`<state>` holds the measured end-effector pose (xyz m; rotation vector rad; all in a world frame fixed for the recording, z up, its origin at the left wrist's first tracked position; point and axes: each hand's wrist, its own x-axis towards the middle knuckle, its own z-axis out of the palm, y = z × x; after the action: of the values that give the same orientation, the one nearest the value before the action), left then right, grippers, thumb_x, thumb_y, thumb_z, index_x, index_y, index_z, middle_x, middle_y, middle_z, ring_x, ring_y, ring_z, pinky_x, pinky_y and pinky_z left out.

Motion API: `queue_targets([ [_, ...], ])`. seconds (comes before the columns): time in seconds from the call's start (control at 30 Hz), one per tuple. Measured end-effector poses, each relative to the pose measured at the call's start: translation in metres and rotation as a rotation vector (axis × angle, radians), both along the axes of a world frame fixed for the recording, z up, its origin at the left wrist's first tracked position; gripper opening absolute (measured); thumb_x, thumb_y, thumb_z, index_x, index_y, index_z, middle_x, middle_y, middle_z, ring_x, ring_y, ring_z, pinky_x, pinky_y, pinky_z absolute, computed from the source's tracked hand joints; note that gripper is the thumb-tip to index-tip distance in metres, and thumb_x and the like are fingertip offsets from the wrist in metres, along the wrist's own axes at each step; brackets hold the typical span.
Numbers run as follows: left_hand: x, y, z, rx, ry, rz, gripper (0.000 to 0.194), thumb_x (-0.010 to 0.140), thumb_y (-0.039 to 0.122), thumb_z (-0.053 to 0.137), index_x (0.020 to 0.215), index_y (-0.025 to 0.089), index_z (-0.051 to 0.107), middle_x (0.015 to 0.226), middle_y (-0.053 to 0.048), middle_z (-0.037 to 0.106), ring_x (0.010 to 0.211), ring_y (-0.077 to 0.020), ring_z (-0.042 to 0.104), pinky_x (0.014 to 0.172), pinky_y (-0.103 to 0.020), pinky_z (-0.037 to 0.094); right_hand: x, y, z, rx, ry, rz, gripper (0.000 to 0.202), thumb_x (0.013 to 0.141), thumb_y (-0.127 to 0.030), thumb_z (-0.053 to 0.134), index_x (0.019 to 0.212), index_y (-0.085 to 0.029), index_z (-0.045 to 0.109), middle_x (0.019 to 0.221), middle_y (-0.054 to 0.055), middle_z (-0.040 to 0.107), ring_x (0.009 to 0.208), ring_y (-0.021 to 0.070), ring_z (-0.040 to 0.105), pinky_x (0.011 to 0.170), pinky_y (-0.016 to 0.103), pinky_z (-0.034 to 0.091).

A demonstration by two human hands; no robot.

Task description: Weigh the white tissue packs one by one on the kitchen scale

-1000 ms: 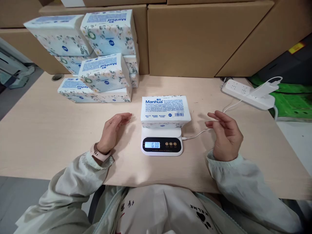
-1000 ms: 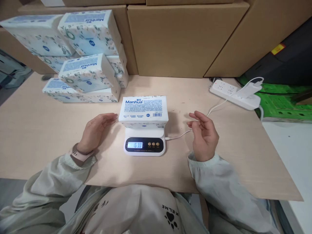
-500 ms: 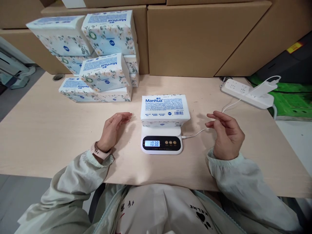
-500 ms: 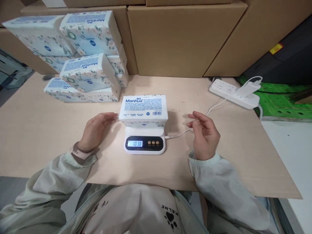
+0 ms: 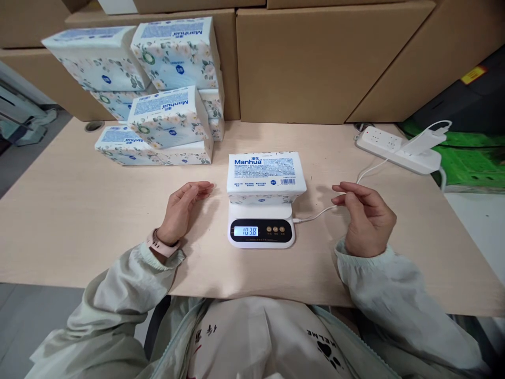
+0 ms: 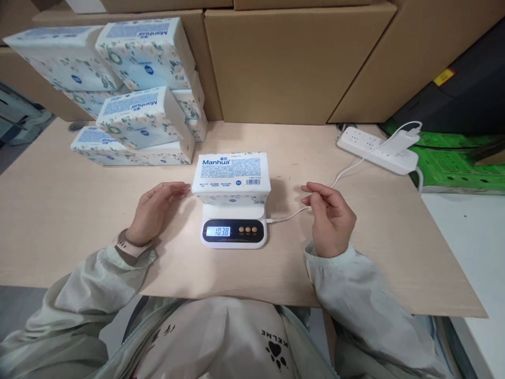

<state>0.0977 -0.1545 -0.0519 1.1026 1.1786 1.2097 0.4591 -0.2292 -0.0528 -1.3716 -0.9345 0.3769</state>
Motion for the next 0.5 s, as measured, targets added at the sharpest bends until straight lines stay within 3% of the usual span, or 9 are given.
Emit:
queue_targets([
  [0.13,0.002,-0.003,0.002,0.055,0.066,-0.017,0.03,0.094,0.051,0.081,0.106,0.023,0.086,0.119,-0.01,0.082,0.112,-0.0257,0.075,0.113,-0.047,0.056,-0.003,-0.002,0.001,-0.024,0.008,0.091,0.026,0.095,-0.048,0.078,0.106,-0.025,0.083,0.102,0.006,0.085,0.083,0.02,0.079,0.086,0.046,0.07],
  [0.23,0.015,-0.006,0.01,0.165,0.132,-0.041,0.031,0.097,0.049,0.078,0.116,0.025,0.084,0.131,-0.009,0.079,0.127,-0.027,0.072,0.123,-0.049,0.051,-0.012,-0.002,0.003,-0.112,0.049,0.295,0.038,0.1,-0.054,0.072,0.127,-0.029,0.08,0.127,0.008,0.083,0.112,0.0262,0.081,0.108,0.057,0.066],
  [0.37,0.044,-0.004,0.026,0.163,0.106,-0.169,0.048,0.097,0.051,0.077,0.138,0.025,0.076,0.155,-0.009,0.067,0.152,-0.0316,0.058,0.134,-0.054,0.04,-0.03,0.002,0.01,-0.182,0.028,0.518,0.053,0.103,-0.06,0.067,0.152,-0.039,0.065,0.162,0.003,0.065,0.152,0.0293,0.062,0.13,0.064,0.048],
  [0.5,0.058,-0.005,0.041,0.106,-0.032,-0.353,0.044,0.103,0.05,0.069,0.142,0.032,0.073,0.168,0.0,0.055,0.167,-0.0295,0.04,0.142,-0.051,0.027,-0.045,0.007,0.029,-0.228,-0.074,0.752,0.062,0.108,-0.056,0.058,0.168,-0.05,0.043,0.173,-0.007,0.05,0.164,0.0288,0.047,0.136,0.065,0.041],
])
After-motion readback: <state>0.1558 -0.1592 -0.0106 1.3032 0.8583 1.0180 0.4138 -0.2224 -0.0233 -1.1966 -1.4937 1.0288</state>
